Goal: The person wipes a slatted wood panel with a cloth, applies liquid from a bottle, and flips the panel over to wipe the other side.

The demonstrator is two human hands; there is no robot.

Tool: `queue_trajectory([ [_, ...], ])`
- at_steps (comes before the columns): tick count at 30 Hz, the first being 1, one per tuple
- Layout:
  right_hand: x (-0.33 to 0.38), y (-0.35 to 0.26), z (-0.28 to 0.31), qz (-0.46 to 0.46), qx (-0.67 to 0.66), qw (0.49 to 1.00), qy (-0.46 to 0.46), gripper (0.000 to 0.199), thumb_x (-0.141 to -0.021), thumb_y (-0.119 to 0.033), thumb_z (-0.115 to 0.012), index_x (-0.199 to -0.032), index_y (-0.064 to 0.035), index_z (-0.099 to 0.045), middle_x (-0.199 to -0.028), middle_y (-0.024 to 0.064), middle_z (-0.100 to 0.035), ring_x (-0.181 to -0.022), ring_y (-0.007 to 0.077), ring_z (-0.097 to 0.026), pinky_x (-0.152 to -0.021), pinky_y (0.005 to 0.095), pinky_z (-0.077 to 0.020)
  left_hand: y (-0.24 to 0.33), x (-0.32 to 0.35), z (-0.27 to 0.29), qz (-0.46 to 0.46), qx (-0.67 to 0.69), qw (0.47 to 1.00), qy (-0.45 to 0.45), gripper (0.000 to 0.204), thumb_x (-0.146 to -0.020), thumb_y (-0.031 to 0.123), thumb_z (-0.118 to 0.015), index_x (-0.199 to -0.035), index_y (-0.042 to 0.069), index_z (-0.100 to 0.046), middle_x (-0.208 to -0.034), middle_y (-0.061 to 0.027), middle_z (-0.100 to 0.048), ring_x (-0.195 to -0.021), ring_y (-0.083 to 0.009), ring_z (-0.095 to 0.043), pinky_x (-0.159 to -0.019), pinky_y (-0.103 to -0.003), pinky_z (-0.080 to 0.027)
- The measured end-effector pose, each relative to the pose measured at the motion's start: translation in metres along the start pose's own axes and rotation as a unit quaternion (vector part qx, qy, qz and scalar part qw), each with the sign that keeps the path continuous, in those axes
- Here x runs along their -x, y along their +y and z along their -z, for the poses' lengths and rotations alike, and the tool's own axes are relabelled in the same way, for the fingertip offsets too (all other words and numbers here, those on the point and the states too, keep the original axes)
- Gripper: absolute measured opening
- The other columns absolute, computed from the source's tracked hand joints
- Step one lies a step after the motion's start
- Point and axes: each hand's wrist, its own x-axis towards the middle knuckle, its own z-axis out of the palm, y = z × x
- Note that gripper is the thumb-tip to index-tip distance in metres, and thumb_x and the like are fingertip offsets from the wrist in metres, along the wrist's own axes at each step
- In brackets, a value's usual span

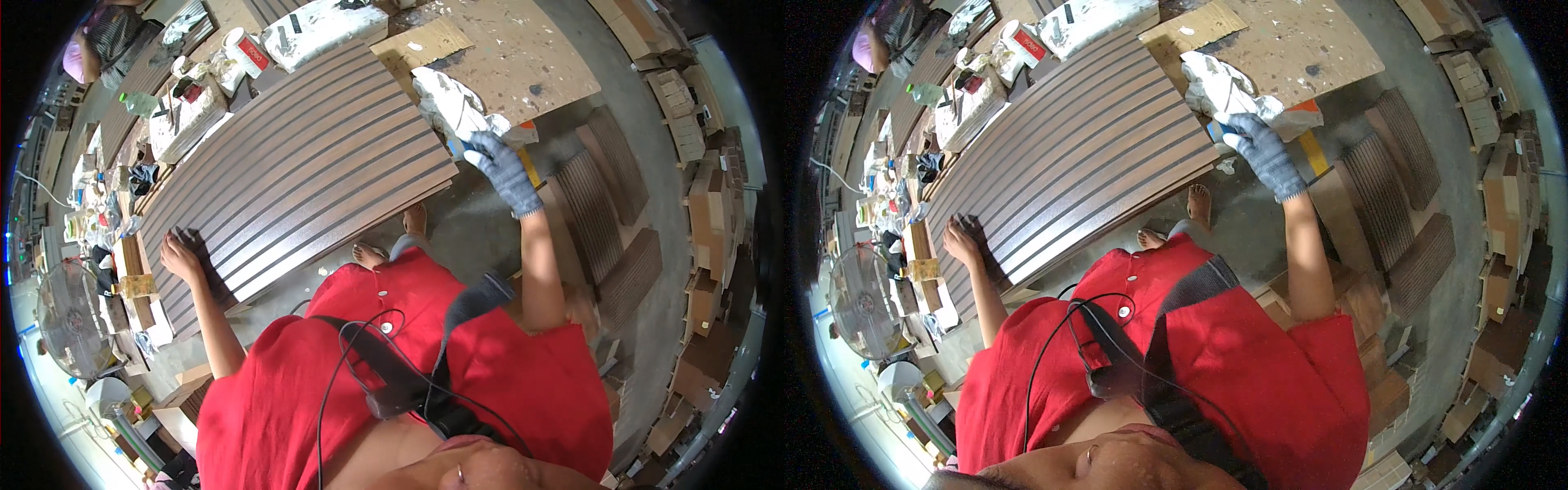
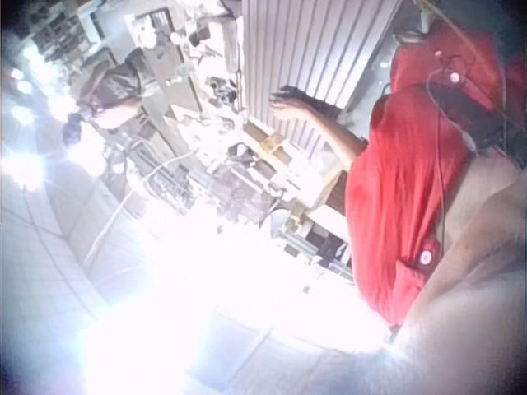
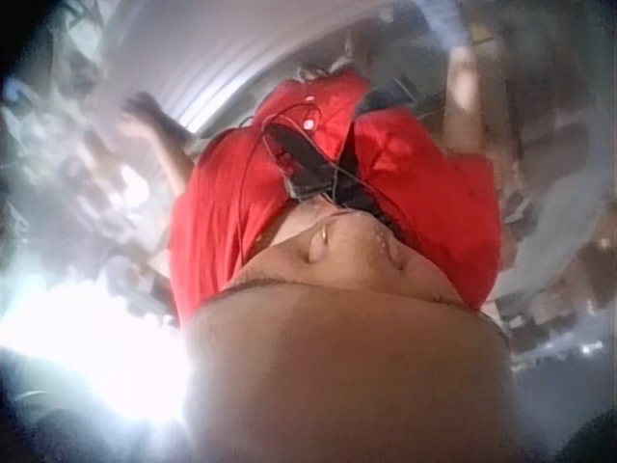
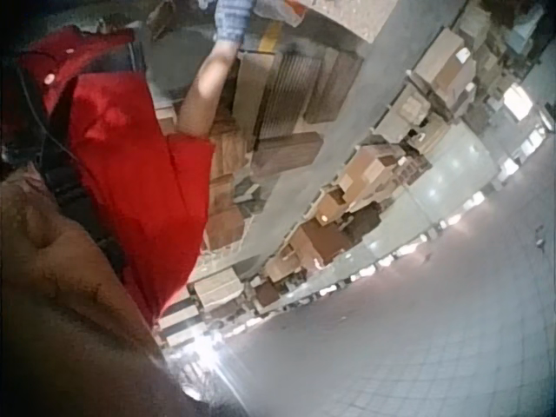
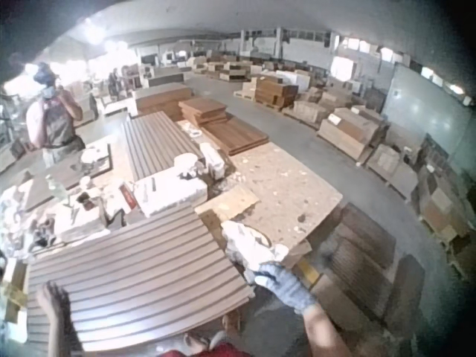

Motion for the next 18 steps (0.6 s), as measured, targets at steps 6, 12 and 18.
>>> queue_trajectory([
  [6,-0.003,-0.01,-0.004,0.012,0.035,0.998,-0.049,0.03,-0.09,-0.005,-0.062,-0.12,-0.0049,-0.063,-0.108,0.0094,-0.065,-0.099,0.0192,-0.061,-0.091,0.0303,-0.0472,-0.005,0.002,0.002,0.012,-0.004,1.0,0.003,0.043,-0.103,0.03,-0.034,-0.116,0.003,-0.066,-0.112,-0.0159,-0.067,-0.107,-0.0331,-0.058,-0.096,-0.044,-0.037],
  [12,0.01,0.002,0.001,-0.011,0.042,0.999,-0.027,0.027,-0.09,-0.005,-0.063,-0.117,-0.0032,-0.06,-0.108,0.0085,-0.064,-0.1,0.0193,-0.06,-0.09,0.0309,-0.0474,0.004,0.0,0.005,-0.014,0.0,1.0,0.007,0.043,-0.102,0.03,-0.035,-0.115,0.004,-0.066,-0.115,-0.0143,-0.066,-0.108,-0.0323,-0.058,-0.097,-0.044,-0.037],
  [18,0.031,-0.011,0.006,-0.002,0.023,0.998,-0.062,0.032,-0.09,-0.006,-0.064,-0.121,-0.0049,-0.06,-0.11,0.0074,-0.064,-0.1,0.0169,-0.059,-0.091,0.031,-0.0474,-0.019,0.004,0.019,0.096,-0.002,0.995,0.008,0.045,-0.101,0.033,-0.033,-0.118,0.009,-0.068,-0.126,-0.0093,-0.064,-0.12,-0.0281,-0.054,-0.105,-0.042,-0.033],
])
